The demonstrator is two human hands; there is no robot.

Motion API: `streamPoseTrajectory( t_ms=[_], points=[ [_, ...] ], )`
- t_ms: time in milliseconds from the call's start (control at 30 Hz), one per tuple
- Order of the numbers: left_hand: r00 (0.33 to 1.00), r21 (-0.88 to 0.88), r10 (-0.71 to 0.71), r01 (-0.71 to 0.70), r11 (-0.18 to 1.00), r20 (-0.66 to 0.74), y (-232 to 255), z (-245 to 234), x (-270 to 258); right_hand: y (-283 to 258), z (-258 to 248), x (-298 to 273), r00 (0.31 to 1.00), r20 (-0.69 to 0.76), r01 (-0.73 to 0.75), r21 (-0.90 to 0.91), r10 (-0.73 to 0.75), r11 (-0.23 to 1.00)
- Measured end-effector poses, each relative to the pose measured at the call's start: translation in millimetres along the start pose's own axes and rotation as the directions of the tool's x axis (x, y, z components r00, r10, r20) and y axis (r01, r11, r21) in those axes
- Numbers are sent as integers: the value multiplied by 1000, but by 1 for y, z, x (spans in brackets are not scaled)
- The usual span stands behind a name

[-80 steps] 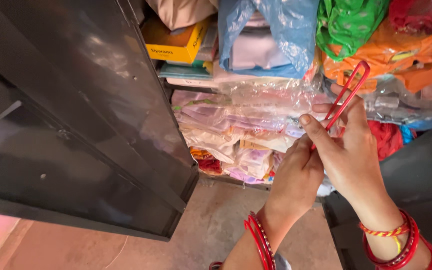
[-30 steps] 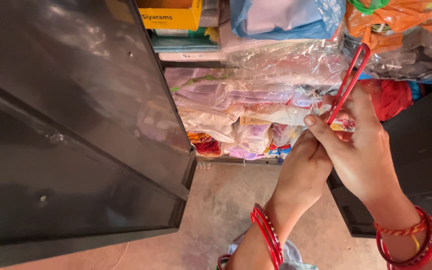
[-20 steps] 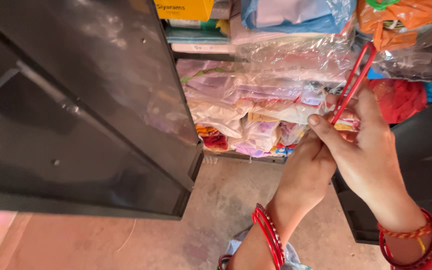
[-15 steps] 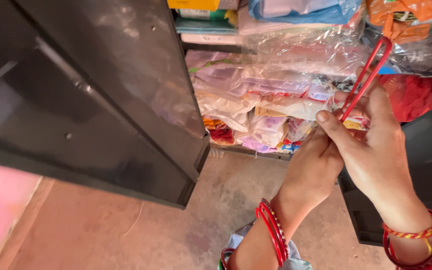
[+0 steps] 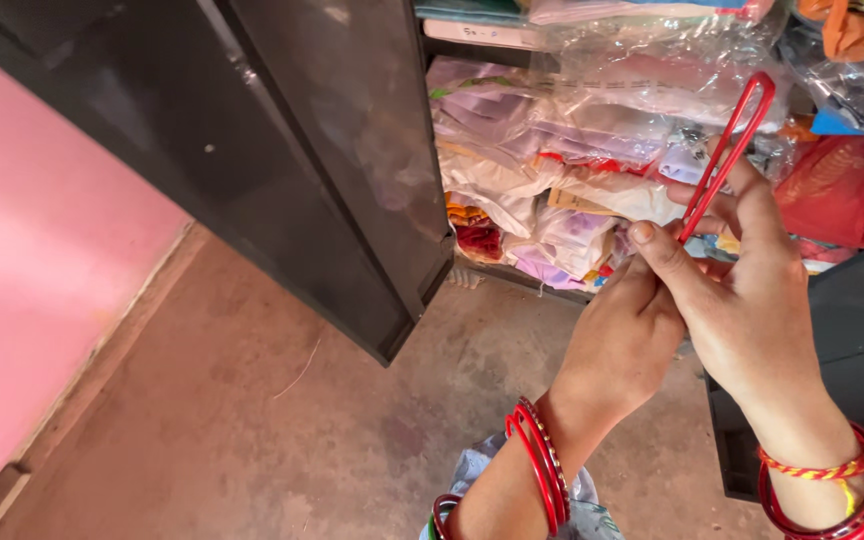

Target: The person picks up a light blue garment from a pile on a floor mat, places it on a metal hanger, and hangs it inside a metal wardrobe. They then retrieve a red hanger from the wardrobe.

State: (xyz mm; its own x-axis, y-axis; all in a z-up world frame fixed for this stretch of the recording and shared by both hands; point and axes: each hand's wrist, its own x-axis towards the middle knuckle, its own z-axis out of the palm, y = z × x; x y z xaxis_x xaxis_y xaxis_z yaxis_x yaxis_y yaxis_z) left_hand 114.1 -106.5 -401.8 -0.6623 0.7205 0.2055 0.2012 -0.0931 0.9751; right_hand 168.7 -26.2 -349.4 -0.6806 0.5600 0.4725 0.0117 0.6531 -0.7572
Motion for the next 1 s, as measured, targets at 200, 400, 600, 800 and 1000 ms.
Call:
streamPoseTrajectory(
  t_ms=[200,400,600,800,1000],
  points=[
    [994,69,99,-95,993,-53,11,0,-12,1,-3,-7,999,30,41,24,-42,999],
    [994,67,74,-68,995,-83,18,-8,-19,-5,1,-7,996,42,83,23,-84,996],
    [995,27,18,-16,1000,-101,26,-23,-30,-20,11,-11,992,71,99,67,-103,993],
    [986,78,1,12,997,-166,27,-37,-42,-33,25,-17,980,107,159,105,-170,982],
    [968,84,-11,33,996,-250,26,-51,-64,-44,42,-27,971,174,136,159,-163,978]
  ],
)
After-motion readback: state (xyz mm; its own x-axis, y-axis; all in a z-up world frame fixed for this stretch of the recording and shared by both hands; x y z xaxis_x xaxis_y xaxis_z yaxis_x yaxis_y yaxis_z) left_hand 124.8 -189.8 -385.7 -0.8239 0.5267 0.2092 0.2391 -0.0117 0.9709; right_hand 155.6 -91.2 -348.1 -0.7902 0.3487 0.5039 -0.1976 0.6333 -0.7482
